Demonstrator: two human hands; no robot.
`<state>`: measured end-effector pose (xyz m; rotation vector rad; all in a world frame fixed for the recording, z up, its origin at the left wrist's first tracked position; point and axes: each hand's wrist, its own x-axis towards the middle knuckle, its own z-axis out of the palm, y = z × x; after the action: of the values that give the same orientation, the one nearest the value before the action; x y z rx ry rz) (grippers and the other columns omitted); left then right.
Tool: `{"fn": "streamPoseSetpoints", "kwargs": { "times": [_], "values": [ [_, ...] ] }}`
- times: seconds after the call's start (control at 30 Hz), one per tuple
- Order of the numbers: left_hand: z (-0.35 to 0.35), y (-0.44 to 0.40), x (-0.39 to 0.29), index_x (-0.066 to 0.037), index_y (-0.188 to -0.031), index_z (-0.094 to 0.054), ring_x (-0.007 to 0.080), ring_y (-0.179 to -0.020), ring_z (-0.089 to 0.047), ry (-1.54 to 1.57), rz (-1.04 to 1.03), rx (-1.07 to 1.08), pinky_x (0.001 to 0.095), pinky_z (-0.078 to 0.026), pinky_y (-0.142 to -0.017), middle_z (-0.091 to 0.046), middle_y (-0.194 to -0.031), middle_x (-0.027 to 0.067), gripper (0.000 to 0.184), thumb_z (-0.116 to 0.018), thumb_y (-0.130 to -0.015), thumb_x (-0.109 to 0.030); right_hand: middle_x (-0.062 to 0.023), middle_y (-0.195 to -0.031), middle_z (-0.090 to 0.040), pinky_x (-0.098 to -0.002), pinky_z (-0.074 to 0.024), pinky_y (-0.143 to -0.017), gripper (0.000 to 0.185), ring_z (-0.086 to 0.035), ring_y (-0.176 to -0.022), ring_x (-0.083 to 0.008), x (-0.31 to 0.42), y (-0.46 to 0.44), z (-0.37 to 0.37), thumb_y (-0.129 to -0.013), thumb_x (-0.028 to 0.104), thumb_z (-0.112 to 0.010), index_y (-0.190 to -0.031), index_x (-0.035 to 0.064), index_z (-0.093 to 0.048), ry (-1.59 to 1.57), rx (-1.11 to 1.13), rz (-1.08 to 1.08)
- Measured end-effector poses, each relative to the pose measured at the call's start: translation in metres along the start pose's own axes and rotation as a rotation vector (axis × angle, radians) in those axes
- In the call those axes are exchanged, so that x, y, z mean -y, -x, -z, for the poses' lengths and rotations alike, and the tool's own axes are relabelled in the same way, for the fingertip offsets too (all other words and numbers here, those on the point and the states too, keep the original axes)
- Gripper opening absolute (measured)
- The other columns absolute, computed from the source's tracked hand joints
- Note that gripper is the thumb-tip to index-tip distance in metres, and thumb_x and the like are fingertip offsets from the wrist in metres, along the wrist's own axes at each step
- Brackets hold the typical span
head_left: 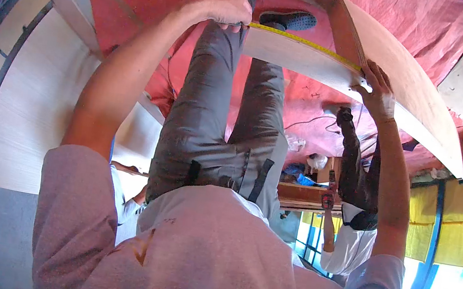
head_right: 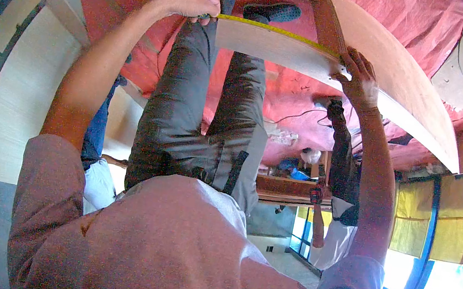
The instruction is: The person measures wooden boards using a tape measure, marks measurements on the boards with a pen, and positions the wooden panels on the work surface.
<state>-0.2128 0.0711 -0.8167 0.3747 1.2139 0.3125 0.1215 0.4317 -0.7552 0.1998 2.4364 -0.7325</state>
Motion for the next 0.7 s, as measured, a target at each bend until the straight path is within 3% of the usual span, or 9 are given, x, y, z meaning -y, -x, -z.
{"fn": "streamPoseSetpoints", "kwargs": {
  "times": [0.13,0.37,0.47,0.57,0.7],
  "values": [
    [0.004,-0.002,-0.003,-0.001,-0.091,-0.076,0.0137,-0.057,-0.062,0.019,0.062,0.034,0.0312,-0.05,-0.053,-0.071,-0.073,0.0061,0.028,-0.063,-0.089,-0.026,-0.0133,-0.141,-0.065,-0.0438,-0.0571,-0.1,0.067,-0.065,-0.125,-0.0339,-0.007,-0.004,0.006,-0.076,0.027,-0.09,-0.137,0.0104,-0.067,-0.055,0.029,0.059],
    [0.007,0.0,-0.015,-0.001,-0.091,-0.077,0.014,-0.056,-0.063,0.124,0.141,0.094,0.0304,-0.051,-0.052,-0.071,-0.073,0.007,0.026,-0.066,-0.087,-0.025,-0.0163,-0.139,-0.065,-0.0453,-0.056,-0.103,0.067,-0.063,-0.129,-0.036,-0.024,-0.007,0.01,-0.08,0.033,-0.087,-0.14,0.0149,-0.064,-0.097,0.088,0.102],
    [0.008,-0.002,-0.017,0.0,-0.091,-0.077,0.0144,-0.057,-0.064,0.145,0.149,0.107,0.0307,-0.052,-0.052,-0.071,-0.073,0.0076,0.027,-0.066,-0.088,-0.025,-0.0166,-0.138,-0.067,-0.0426,-0.0593,-0.096,0.059,-0.069,-0.121,-0.034,-0.028,-0.006,0.01,-0.079,0.027,-0.089,-0.131,0.0075,-0.069,-0.12,0.1,0.096],
    [0.005,-0.004,-0.013,0.001,-0.091,-0.076,0.0146,-0.056,-0.064,0.173,0.166,0.119,0.0306,-0.052,-0.052,-0.072,-0.074,0.0081,0.028,-0.066,-0.089,-0.026,-0.0163,-0.139,-0.065,-0.0452,-0.0581,-0.099,0.065,-0.066,-0.126,-0.0357,-0.027,-0.005,0.009,-0.081,0.032,-0.087,-0.14,0.0149,-0.064,-0.104,0.133,0.092],
    [0.0,-0.007,-0.004,0.002,-0.092,-0.076,0.0147,-0.059,-0.066,0.238,0.195,0.109,0.0298,-0.053,-0.051,-0.073,-0.075,0.009,0.031,-0.066,-0.09,-0.027,-0.0162,-0.139,-0.065,-0.0452,-0.0587,-0.098,0.063,-0.066,-0.125,-0.0356,-0.019,-0.01,0.017,-0.082,0.032,-0.086,-0.138,0.014,-0.065,-0.149,0.114,0.124]
  ]
}}
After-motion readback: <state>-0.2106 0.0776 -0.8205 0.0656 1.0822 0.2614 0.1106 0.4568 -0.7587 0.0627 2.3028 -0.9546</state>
